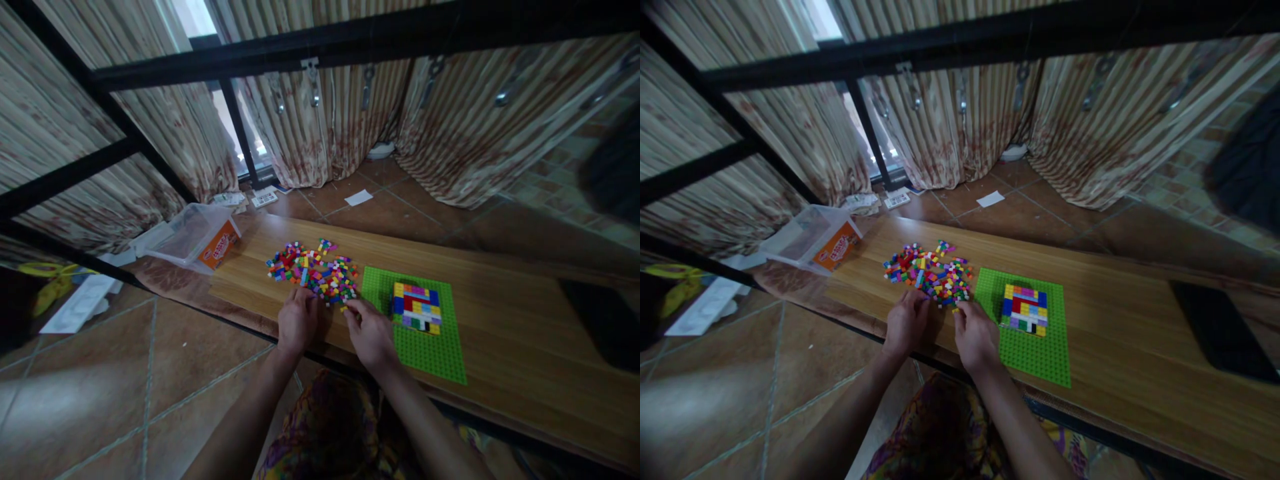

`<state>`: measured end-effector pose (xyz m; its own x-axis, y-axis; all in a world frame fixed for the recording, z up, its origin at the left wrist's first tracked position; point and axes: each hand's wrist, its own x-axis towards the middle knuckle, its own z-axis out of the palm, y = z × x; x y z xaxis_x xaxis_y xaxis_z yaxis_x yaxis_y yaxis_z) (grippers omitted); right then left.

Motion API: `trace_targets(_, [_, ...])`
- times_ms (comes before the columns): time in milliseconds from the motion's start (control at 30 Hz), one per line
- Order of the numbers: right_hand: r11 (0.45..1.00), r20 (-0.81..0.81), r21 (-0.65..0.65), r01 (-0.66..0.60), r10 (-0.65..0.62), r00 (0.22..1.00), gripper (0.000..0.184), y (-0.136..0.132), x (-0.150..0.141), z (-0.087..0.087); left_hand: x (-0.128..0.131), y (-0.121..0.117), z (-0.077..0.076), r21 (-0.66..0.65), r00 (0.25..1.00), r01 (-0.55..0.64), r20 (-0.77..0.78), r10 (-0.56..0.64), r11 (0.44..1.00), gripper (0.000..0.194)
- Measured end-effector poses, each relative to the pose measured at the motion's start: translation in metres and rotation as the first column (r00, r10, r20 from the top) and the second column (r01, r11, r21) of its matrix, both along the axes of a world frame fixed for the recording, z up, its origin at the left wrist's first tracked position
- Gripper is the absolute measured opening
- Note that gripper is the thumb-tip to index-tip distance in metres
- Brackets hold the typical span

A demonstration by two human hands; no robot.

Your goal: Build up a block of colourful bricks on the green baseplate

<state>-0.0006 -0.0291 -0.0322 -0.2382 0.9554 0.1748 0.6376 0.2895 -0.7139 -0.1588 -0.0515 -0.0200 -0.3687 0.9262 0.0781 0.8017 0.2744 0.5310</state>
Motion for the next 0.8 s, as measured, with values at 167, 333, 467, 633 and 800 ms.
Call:
trace_targets(167, [0.991,-0.265,0.037,-0.130,0.135,0.955,0.024,-0.023,0.011,0.008,0.011,-0.020,0.011,0.044,0.867,0.168,0.470,-0.169,0.985,0.016])
trace_targets(333, [0.986,-0.310,-0.015,-0.164,0.152,0.939,0.019,-0.039,0.036,0.018,0.039,-0.031,0.018,0.017,0.487,0.350,0.851,-0.197,0.937,0.025])
trace_targets(467, [0.986,-0.318,-0.088,-0.142,0.107,0.942,0.017,-0.049,0.065,0.026,0.066,-0.030,0.022,-0.009,0.329,0.391,0.935,-0.131,0.920,0.027])
trace_targets(633, [0.992,-0.294,-0.120,0.027,-0.062,0.954,0.017,-0.048,0.105,0.024,0.106,-0.026,0.016,-0.019,0.331,0.359,0.937,-0.109,0.933,0.025])
trace_targets(800, [0.961,-0.291,-0.011,0.276,-0.267,0.919,0.019,-0.022,0.138,0.011,0.132,-0.019,0.011,0.021,0.497,0.472,0.819,-0.286,0.881,0.042])
